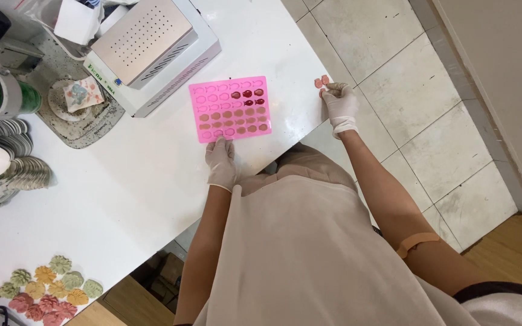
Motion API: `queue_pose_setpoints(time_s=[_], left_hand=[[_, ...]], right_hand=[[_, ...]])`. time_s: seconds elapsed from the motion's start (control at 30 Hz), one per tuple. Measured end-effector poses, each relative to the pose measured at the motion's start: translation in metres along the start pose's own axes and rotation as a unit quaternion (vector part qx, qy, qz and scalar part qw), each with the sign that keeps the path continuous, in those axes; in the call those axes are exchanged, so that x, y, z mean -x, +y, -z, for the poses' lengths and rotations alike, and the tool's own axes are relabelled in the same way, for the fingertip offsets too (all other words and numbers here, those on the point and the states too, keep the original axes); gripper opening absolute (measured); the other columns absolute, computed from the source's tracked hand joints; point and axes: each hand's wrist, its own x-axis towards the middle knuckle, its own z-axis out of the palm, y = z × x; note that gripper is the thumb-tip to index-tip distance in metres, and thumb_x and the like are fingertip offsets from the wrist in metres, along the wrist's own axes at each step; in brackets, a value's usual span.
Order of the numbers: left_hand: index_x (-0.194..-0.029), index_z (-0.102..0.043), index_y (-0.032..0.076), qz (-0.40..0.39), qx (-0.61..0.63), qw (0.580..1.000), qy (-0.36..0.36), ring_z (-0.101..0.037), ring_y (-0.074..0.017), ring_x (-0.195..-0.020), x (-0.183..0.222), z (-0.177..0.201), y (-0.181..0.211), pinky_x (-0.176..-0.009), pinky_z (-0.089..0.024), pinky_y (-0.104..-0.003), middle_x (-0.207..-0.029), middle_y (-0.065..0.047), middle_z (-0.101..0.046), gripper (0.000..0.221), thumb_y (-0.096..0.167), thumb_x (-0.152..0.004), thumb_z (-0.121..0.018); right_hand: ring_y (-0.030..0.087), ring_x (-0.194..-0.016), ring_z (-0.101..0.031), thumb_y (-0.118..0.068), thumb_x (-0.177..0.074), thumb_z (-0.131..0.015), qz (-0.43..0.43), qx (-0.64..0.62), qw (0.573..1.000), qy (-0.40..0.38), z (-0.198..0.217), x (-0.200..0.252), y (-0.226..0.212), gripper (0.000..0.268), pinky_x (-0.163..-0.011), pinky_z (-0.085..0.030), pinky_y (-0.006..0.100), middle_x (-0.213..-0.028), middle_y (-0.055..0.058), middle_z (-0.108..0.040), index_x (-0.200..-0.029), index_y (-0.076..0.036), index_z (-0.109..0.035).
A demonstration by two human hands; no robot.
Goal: The recorder removes small wax flowers from a silicone mold and organizes various colored wax pieces on a workbench.
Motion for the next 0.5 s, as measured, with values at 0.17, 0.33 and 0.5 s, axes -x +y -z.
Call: queue_pose_setpoints(time_s=[0.17,0.33,0.5], left_hand=[[-0.117,-0.058,0.008,0.023,-0.013,1.0,0.011,-0.069,-0.0159,-0.085,0.021,-0.013,0.013,-0.063,-0.05,-0.027,-0.1,-0.005,-0.069,0.021,0.012,-0.098,-0.066],[-0.126,-0.054,0.011,0.079,-0.02,0.996,0.021,-0.072,-0.0205,-0.107,0.035,-0.022,0.019,-0.077,-0.054,-0.033,-0.114,-0.006,-0.07,0.03,0.012,-0.097,-0.064],[-0.137,-0.056,0.009,0.144,-0.021,0.989,-0.026,-0.07,-0.0234,-0.112,0.02,-0.013,-0.002,-0.088,-0.054,-0.037,-0.119,-0.007,-0.069,0.042,0.017,-0.097,-0.065]], right_hand=[[0.008,-0.083,-0.067,-0.006,-0.089,-0.076,0.008,0.001,1.0,-0.003,0.0,0.002,-0.001,0.024,-0.078,-0.055,0.021,-0.092,0.002,-0.071,-0.11,0.0,-0.067],[0.008,-0.083,-0.065,-0.003,-0.09,-0.074,0.023,0.013,0.999,-0.024,0.002,0.001,0.001,0.022,-0.078,-0.054,0.022,-0.093,0.003,-0.07,-0.11,0.001,-0.067],[0.007,-0.083,-0.068,-0.001,-0.091,-0.069,0.021,-0.018,0.999,-0.03,-0.001,0.019,-0.023,0.019,-0.08,-0.056,0.022,-0.093,0.003,-0.071,-0.11,0.003,-0.066]])
